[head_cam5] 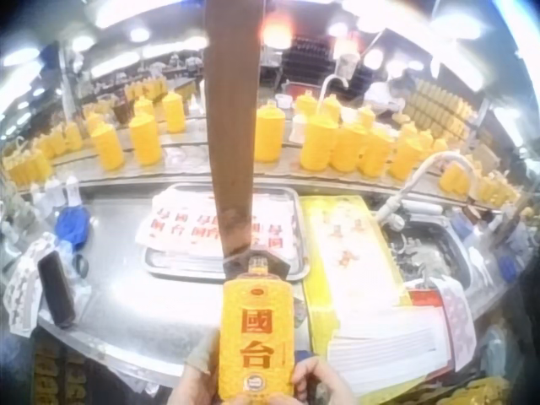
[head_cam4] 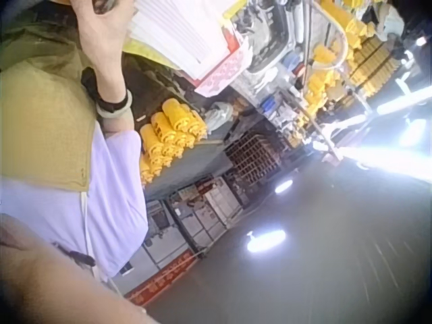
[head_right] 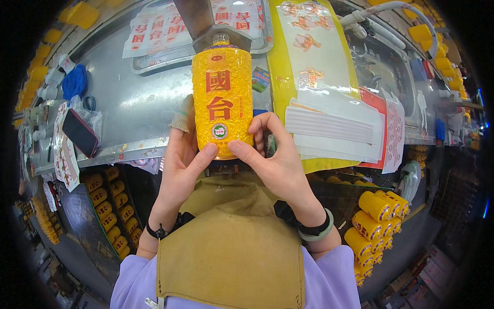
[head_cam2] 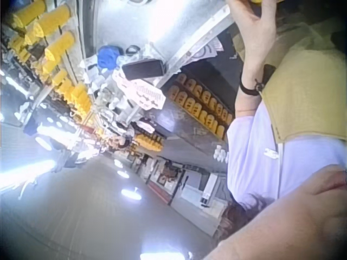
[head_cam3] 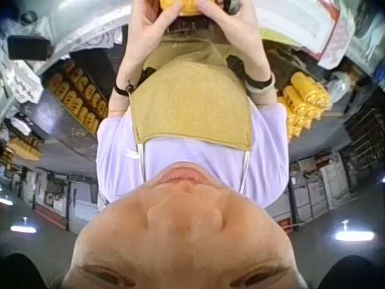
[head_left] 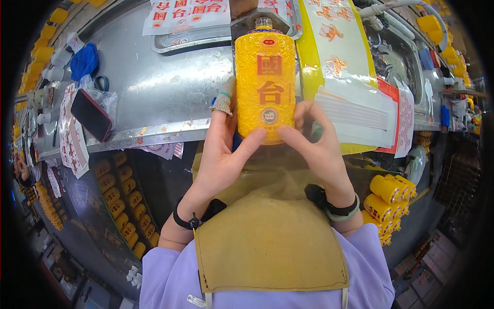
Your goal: Applying and smoothing adhesive labels onto yellow plastic bottles at a manufacturing assembly line.
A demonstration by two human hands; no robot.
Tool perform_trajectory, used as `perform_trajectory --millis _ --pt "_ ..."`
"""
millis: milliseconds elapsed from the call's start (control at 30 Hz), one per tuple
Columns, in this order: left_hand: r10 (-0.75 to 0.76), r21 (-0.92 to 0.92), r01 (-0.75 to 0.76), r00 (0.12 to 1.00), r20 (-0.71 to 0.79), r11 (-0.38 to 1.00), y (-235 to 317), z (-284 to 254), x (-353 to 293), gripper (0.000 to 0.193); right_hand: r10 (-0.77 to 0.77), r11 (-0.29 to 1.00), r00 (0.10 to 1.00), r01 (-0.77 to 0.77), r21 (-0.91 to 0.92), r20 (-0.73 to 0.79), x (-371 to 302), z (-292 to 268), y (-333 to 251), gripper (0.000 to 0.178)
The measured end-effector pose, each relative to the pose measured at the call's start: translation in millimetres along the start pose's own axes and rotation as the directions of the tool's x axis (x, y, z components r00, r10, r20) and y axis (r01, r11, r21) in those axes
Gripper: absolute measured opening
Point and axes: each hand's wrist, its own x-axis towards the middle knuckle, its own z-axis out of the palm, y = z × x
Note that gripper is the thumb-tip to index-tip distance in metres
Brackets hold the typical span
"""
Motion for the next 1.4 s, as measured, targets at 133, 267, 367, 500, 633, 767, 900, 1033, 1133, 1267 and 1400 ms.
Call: perform_trajectory --millis 133,267,367,500,633,767,900,1033,1133,1267,1400 --pt "-0.034 -0.047 0.034 0.999 -0.008 0.998 2 1 1 0.080 -0.007 1.000 1.000 0.007 -0.018 -0.017 1 2 -1 0.034" --pt "-0.043 -0.093 0.044 0.999 0.008 0.995 3 -3 0 0.076 -0.030 1.000 0.999 0.030 -0.007 -0.014 1 1 1 0.033" --pt "-0.025 -0.064 0.027 0.999 0.039 0.998 3 -4 0 0.074 -0.029 1.000 0.999 0.029 -0.011 -0.023 0 2 1 0.033" --pt "-0.038 -0.087 0.042 0.998 0.044 0.995 3 -5 0 0.074 0.001 1.000 1.000 -0.001 0.019 -0.006 0 1 0 0.032" --pt "-0.044 -0.106 0.049 0.998 0.054 0.993 1 -9 -1 0.071 0.026 0.999 1.000 -0.026 0.042 -0.009 0 0 -1 0.031" --pt "-0.081 -0.162 0.084 0.996 0.024 0.983 0 -11 -2 0.069 0.040 0.998 0.999 -0.040 0.056 -0.004 -1 -1 -4 0.031" --pt "-0.032 -0.075 0.035 0.999 0.034 0.997 1 -5 -3 0.077 0.034 0.996 0.999 -0.034 0.077 0.004 -1 0 -3 0.031" --pt "-0.040 0.004 0.040 0.999 0.017 0.999 1 3 -2 0.090 0.013 0.999 1.000 -0.013 0.046 0.002 0 -1 -2 0.032" --pt "-0.039 0.029 0.039 0.999 0.027 0.999 1 3 -2 0.089 0.018 1.000 1.000 -0.018 0.024 -0.008 0 0 -3 0.032" --pt "-0.012 -0.021 0.012 1.000 -0.004 1.000 0 5 -1 0.087 0.004 1.000 1.000 -0.003 0.022 -0.009 1 0 0 0.032" --pt "-0.006 -0.014 0.006 1.000 -0.015 1.000 1 5 -2 0.087 0.002 1.000 1.000 -0.002 0.012 -0.007 1 0 -1 0.032"
